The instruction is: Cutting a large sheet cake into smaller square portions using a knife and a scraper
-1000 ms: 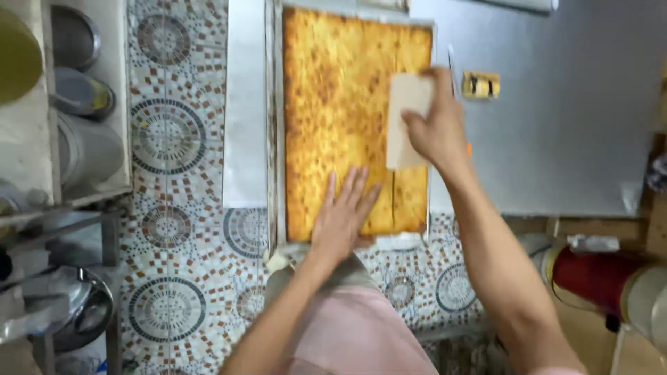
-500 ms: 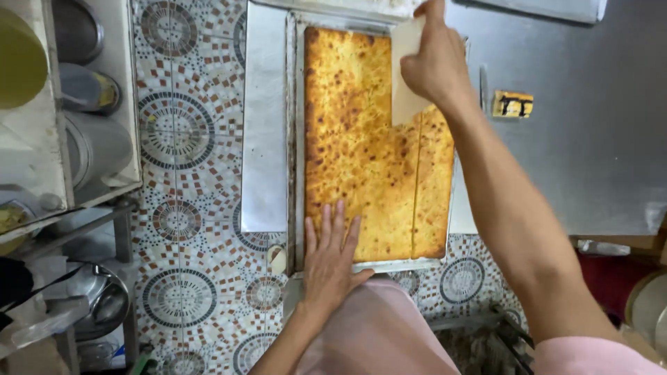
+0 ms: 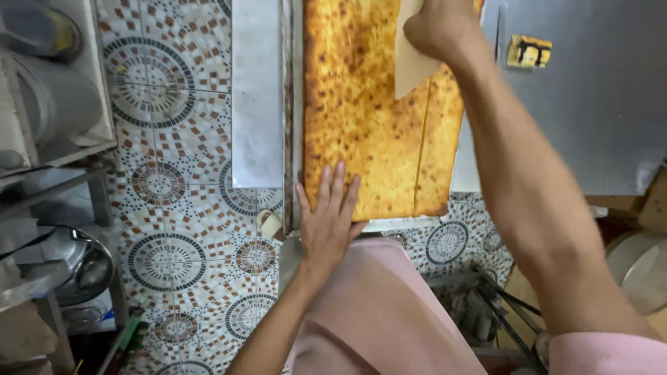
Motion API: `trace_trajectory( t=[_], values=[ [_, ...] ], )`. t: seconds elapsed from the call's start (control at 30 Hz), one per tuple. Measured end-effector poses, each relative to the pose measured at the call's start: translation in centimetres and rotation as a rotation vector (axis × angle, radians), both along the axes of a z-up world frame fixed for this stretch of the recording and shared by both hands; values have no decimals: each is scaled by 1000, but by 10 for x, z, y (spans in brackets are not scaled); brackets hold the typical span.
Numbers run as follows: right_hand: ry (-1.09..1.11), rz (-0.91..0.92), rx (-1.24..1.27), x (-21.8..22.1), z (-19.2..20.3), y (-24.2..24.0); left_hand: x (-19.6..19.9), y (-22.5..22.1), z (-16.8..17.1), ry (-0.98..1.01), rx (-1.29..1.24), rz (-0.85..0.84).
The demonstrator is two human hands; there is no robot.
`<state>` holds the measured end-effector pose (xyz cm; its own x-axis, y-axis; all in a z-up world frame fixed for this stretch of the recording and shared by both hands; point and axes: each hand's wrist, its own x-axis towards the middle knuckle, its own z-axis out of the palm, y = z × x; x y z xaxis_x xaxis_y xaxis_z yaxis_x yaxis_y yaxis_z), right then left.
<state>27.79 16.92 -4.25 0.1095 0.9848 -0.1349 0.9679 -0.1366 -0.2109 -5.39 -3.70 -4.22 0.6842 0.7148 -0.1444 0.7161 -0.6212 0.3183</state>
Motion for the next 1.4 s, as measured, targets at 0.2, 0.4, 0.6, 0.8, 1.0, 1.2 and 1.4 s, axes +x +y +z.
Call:
trace_trajectory(
  t=[0.2,0.4,0.6,0.8,1.0,1.2,1.4],
  values=[
    [118,-144,-108,-59,43,-52,2,3,6,166,46,-40],
    [181,-218,-163,-107,65,-118,0,0,5,158,173,-8],
    [175,-246,-195,-149,78,-182,-2,-4,0,-29,98,0],
    [290,-421,-152,-190,78,-210,-2,-2,7,-153,-7,29],
    [236,-437,-188,-179,102,-209,-6,6,38,-197,-158,73],
    [388,-317,148,-131,127,-99,-19,11,21,-259,-53,-21],
    [333,-205,199,-84,71,38,-42,18,1,-189,-80,105]
  ],
)
